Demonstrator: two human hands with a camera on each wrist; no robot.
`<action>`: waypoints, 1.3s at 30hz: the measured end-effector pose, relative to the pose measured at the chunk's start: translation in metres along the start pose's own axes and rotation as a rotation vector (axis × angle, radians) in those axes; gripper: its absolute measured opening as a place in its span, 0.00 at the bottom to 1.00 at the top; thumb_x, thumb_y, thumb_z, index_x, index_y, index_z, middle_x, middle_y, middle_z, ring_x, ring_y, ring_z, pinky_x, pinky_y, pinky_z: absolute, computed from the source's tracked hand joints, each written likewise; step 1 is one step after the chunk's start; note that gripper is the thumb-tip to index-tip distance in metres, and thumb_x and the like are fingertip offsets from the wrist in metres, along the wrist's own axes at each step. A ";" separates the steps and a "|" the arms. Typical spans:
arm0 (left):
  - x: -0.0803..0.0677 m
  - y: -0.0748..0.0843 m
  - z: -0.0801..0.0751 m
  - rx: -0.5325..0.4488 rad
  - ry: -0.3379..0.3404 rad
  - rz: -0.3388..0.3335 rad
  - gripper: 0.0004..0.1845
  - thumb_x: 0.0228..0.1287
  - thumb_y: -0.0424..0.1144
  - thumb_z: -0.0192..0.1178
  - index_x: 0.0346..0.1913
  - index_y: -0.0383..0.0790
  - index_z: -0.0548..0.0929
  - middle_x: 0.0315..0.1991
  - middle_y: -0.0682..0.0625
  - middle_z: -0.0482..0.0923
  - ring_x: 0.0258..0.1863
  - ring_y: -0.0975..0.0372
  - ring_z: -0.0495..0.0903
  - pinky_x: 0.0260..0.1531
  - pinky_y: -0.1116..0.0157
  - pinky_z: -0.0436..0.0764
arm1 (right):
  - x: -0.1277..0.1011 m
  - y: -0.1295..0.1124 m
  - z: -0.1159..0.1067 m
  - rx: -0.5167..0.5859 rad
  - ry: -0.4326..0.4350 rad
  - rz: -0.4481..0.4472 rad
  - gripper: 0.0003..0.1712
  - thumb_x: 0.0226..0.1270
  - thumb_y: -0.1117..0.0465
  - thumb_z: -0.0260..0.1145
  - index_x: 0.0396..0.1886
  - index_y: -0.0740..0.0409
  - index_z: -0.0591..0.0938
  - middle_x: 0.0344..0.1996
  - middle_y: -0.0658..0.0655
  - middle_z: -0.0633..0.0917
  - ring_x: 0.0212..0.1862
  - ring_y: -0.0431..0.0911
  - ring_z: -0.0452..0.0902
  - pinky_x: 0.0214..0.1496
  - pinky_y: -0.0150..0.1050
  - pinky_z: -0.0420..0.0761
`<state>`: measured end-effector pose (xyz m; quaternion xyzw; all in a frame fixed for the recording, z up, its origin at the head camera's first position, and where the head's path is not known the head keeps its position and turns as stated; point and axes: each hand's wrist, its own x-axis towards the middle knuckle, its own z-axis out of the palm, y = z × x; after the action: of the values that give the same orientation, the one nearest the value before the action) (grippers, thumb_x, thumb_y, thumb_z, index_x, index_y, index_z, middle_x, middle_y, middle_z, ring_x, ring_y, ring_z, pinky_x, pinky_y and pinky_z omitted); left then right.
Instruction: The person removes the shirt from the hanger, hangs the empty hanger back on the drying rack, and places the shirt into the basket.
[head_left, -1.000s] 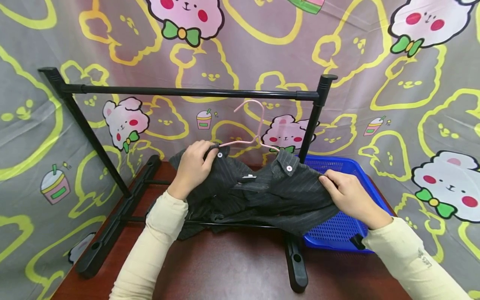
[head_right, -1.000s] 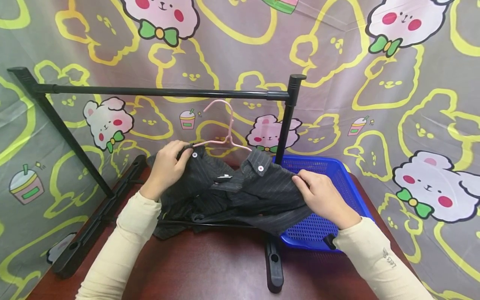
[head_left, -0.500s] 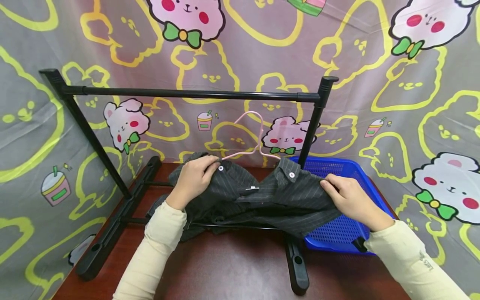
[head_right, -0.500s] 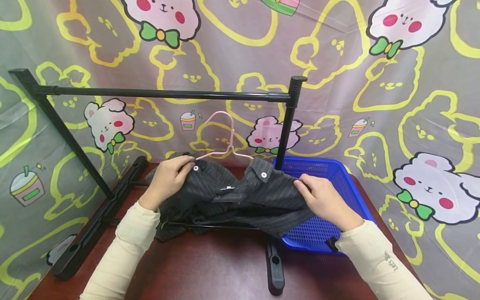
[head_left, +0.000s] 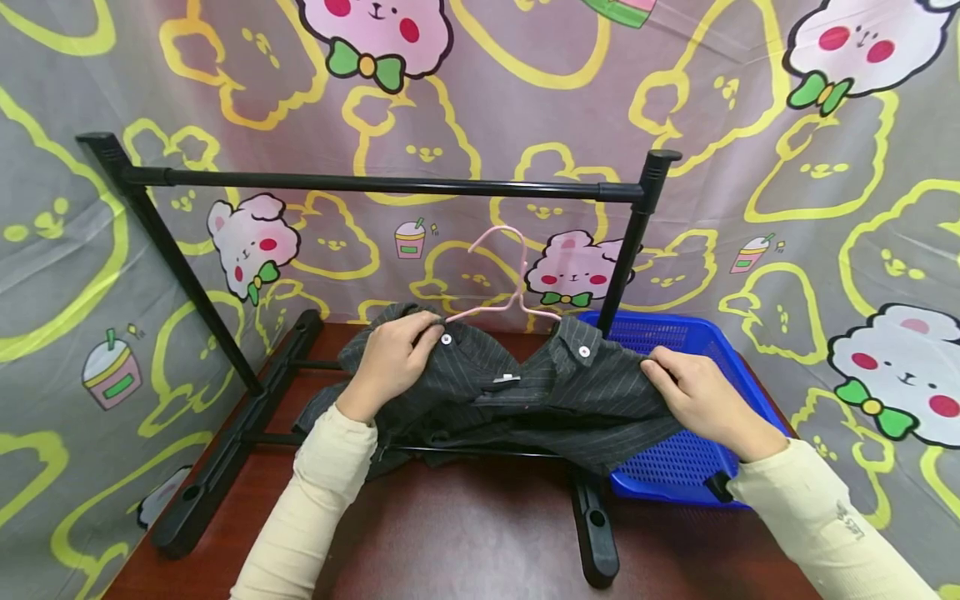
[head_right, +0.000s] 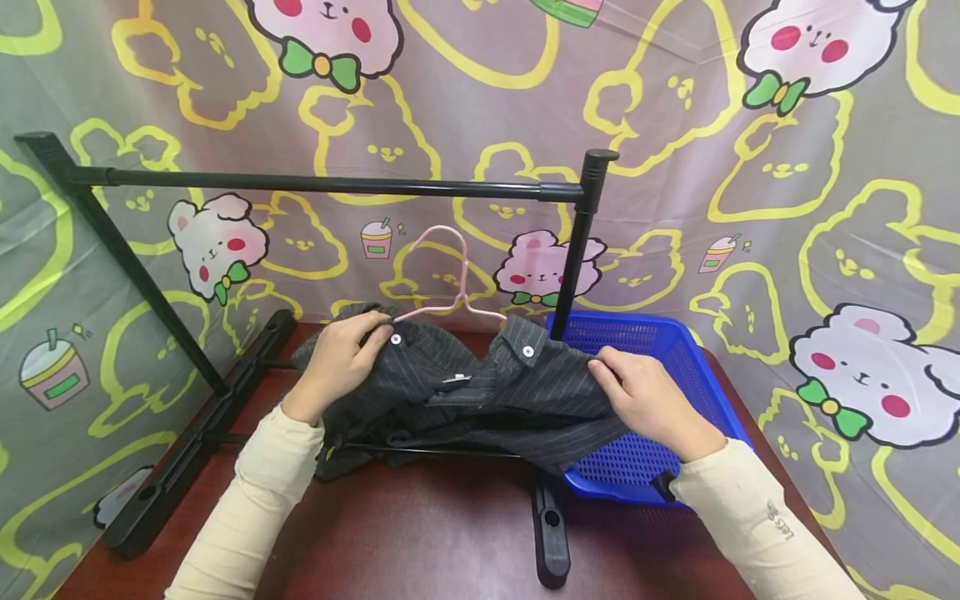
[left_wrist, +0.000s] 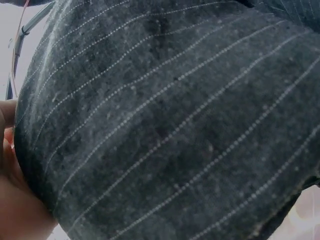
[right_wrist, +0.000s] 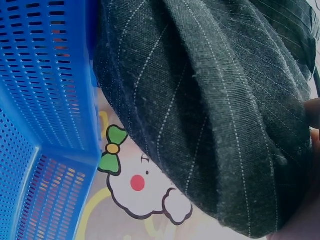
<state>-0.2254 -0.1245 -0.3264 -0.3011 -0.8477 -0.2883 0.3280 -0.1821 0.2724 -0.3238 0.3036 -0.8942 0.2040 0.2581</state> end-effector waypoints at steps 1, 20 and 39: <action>0.000 0.000 0.000 -0.002 -0.005 -0.006 0.08 0.68 0.37 0.55 0.40 0.40 0.83 0.35 0.49 0.83 0.32 0.58 0.82 0.33 0.56 0.78 | 0.000 0.000 0.000 0.001 -0.001 -0.001 0.15 0.67 0.67 0.58 0.22 0.49 0.68 0.16 0.41 0.59 0.18 0.35 0.57 0.21 0.32 0.59; 0.010 0.014 0.006 -0.033 -0.077 -0.026 0.07 0.71 0.38 0.51 0.35 0.42 0.78 0.24 0.53 0.71 0.21 0.63 0.69 0.23 0.63 0.68 | 0.003 -0.007 0.002 0.026 -0.009 -0.012 0.15 0.66 0.69 0.60 0.22 0.49 0.69 0.16 0.41 0.59 0.18 0.34 0.57 0.21 0.31 0.60; 0.015 0.019 0.012 -0.067 -0.118 -0.042 0.10 0.72 0.39 0.48 0.44 0.40 0.78 0.31 0.52 0.74 0.26 0.62 0.71 0.27 0.62 0.70 | 0.018 -0.015 0.007 0.021 -0.035 -0.041 0.16 0.66 0.67 0.60 0.21 0.49 0.68 0.16 0.41 0.58 0.18 0.35 0.56 0.21 0.32 0.60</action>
<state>-0.2259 -0.0991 -0.3178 -0.3106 -0.8615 -0.3052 0.2611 -0.1869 0.2502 -0.3156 0.3281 -0.8901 0.2024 0.2432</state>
